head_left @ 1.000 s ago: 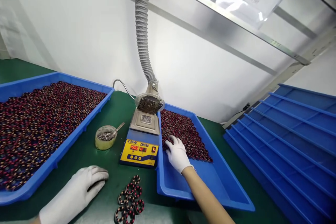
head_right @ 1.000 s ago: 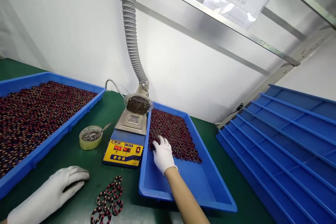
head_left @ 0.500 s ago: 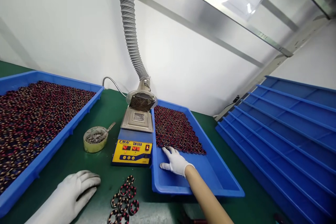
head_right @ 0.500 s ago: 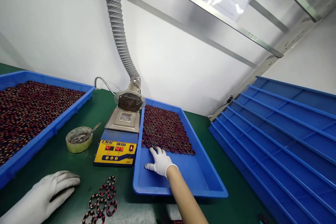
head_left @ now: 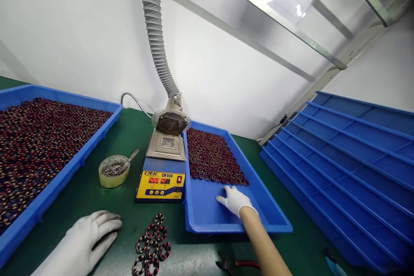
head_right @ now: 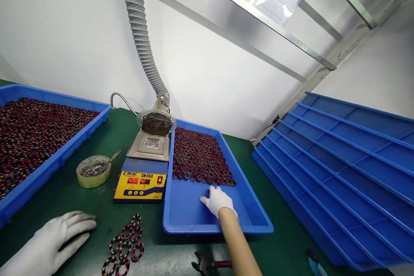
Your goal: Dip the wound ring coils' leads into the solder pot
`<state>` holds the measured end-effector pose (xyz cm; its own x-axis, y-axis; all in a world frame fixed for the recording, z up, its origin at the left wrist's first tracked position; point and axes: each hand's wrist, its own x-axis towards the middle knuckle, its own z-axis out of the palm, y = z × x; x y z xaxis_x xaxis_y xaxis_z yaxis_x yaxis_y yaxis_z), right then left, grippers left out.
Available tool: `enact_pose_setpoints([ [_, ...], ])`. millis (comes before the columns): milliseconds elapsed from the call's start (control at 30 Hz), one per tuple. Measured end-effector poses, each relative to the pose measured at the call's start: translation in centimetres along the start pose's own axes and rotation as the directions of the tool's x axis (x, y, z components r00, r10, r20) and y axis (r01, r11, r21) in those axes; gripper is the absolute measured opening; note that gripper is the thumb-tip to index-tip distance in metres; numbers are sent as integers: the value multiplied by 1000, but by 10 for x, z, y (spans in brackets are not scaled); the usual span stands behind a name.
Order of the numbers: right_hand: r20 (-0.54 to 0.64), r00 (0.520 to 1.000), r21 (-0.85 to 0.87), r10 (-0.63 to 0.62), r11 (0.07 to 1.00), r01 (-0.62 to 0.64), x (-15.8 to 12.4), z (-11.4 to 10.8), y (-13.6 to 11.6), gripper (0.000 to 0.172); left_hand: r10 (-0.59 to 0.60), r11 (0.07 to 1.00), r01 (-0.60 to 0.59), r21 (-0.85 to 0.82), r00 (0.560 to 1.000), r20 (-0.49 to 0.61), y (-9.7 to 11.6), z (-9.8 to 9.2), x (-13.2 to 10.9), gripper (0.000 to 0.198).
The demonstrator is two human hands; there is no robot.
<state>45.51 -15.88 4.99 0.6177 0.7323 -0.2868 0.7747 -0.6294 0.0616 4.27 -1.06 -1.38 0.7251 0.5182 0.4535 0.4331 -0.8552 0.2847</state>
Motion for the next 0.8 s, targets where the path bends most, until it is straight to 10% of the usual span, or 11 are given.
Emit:
enact_pose_setpoints([
  [567, -51, 993, 13, -105, 994, 106, 19, 16, 25, 41, -5, 1000, 6, -8, 999, 39, -7, 9, -3, 21],
  [800, 31, 999, -4, -17, 1000, 17, 23, 3, 74, 34, 45, 999, -46, -26, 999, -16, -7, 9, 0, 21],
])
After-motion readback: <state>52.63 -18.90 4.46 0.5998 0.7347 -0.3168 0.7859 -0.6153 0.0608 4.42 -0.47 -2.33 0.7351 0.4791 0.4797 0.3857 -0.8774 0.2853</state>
